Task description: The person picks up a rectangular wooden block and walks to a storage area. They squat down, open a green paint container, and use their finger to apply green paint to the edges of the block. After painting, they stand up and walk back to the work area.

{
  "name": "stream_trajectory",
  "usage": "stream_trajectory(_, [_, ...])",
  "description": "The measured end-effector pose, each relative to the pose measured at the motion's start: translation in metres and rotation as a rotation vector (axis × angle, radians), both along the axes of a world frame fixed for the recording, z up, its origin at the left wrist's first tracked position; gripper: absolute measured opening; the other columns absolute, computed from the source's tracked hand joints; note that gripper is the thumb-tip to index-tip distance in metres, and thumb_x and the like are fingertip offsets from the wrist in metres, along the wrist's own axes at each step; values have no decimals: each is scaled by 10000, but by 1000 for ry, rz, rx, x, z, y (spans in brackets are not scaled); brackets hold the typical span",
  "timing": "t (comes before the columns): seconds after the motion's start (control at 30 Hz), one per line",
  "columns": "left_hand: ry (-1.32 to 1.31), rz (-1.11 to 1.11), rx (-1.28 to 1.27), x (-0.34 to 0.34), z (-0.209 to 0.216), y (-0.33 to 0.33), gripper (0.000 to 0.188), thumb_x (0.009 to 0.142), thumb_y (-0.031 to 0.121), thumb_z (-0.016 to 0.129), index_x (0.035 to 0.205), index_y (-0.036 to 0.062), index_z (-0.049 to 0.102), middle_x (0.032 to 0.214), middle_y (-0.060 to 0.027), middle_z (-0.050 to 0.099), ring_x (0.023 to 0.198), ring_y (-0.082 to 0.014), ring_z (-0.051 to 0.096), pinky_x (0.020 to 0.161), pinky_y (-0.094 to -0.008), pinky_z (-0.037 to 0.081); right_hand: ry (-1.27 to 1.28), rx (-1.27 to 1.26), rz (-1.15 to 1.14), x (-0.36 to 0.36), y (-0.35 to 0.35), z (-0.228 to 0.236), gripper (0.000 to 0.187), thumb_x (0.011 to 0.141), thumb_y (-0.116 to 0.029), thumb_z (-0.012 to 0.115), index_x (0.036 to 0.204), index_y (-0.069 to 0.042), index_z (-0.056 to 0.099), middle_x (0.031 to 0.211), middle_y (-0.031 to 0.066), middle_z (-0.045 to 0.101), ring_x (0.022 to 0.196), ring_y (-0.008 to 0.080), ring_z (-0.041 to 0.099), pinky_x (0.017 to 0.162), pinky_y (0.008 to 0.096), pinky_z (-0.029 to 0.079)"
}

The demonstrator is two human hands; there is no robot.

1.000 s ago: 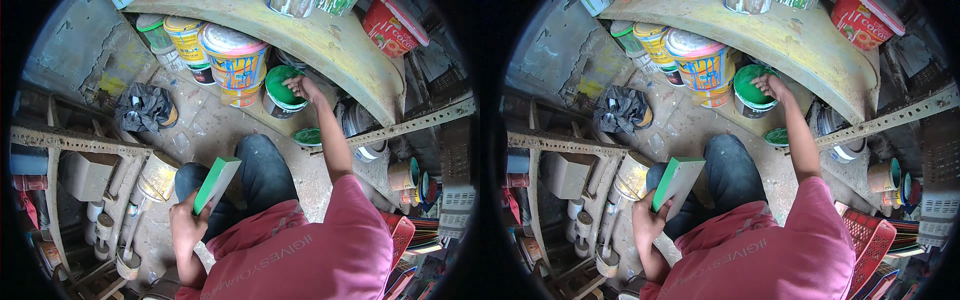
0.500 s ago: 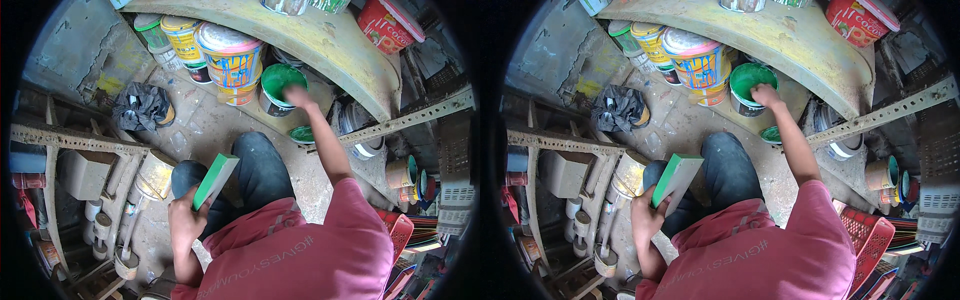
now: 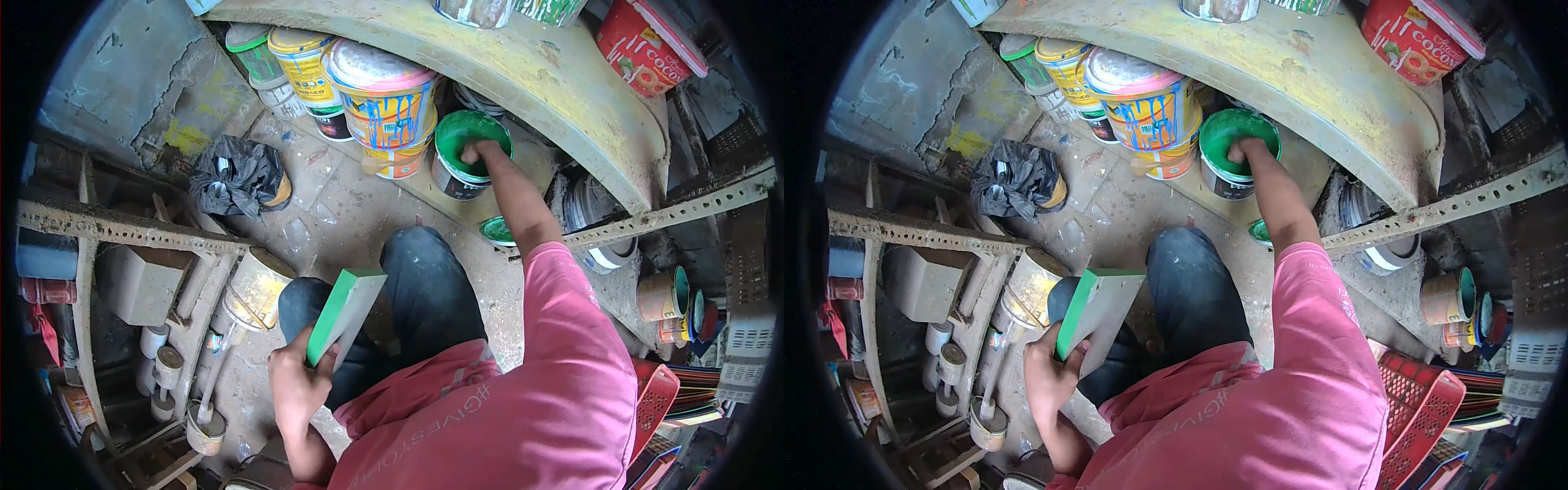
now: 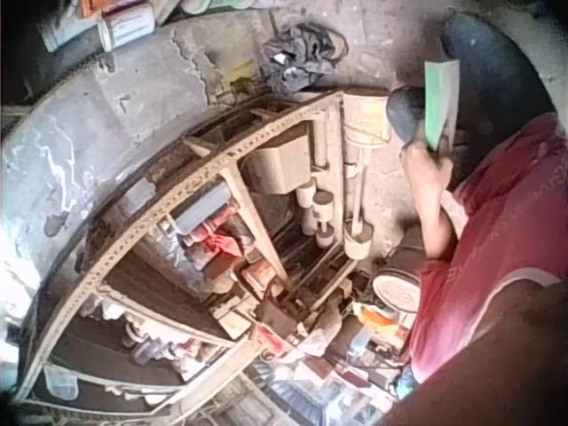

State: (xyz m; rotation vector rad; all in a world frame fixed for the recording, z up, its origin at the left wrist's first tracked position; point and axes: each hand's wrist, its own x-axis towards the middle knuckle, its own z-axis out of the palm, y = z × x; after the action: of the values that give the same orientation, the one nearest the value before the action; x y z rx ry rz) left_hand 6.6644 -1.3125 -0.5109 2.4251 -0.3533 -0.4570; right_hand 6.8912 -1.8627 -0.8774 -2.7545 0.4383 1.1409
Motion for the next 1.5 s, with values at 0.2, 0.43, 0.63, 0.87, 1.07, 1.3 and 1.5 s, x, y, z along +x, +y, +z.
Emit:
stream_trajectory(0.2, [-9,-1,-51,1,-2,-2,221,807,39,728,1026,27,702,711,-217,655,610,-330,675,609,-373,516,-157,461,-870,-15,-74,-62,447,795,-231,682,1221,-95,682,1354,157,610,1255,226,565,1034,375,433])
stream_trajectory(0.43, [6,16,-9,0,-1,0,310,803,50,709,1113,61,707,724,-230,660,633,-382,687,615,-413,536,-98,405,-786,-26,-15,-31,389,841,-166,636,1192,-4,673,1232,212,668,1167,315,622,1011,434,451])
stream_trajectory(0.63, [-15,-54,-59,11,-7,-1,307,802,46,705,1108,62,704,716,-224,659,623,-377,686,606,-413,535,523,205,-673,-15,-95,-77,560,908,-265,551,1422,-50,492,1496,139,487,1358,265,479,1130,386,332])
stream_trajectory(0.87, [-3,-4,-22,6,-5,-1,311,806,46,705,1116,66,705,709,-220,658,613,-376,684,599,-413,533,768,169,-396,3,-34,-59,578,944,-300,497,1476,-80,441,1582,87,405,1427,221,404,1169,367,291])
stream_trajectory(1.07, [-13,-21,-49,9,-8,-1,310,808,50,709,1117,70,706,708,-216,659,609,-375,681,601,-409,533,758,143,-342,-13,-20,-13,544,957,-306,487,1463,-108,460,1593,68,396,1435,204,393,1170,371,299])
stream_trajectory(1.3, [19,-5,10,6,3,-5,314,806,57,717,1119,72,707,699,-212,655,605,-370,677,598,-416,528,809,134,-217,5,-30,-60,479,958,-294,479,1401,-116,513,1569,83,425,1401,211,434,1149,343,323])
stream_trajectory(1.5, [-6,-12,-2,6,-5,-3,316,801,50,713,1116,75,706,701,-208,653,595,-373,668,593,-420,524,813,303,-780,-1,-74,-96,554,906,-261,572,1422,-79,488,1610,90,360,1464,177,345,1180,325,256])
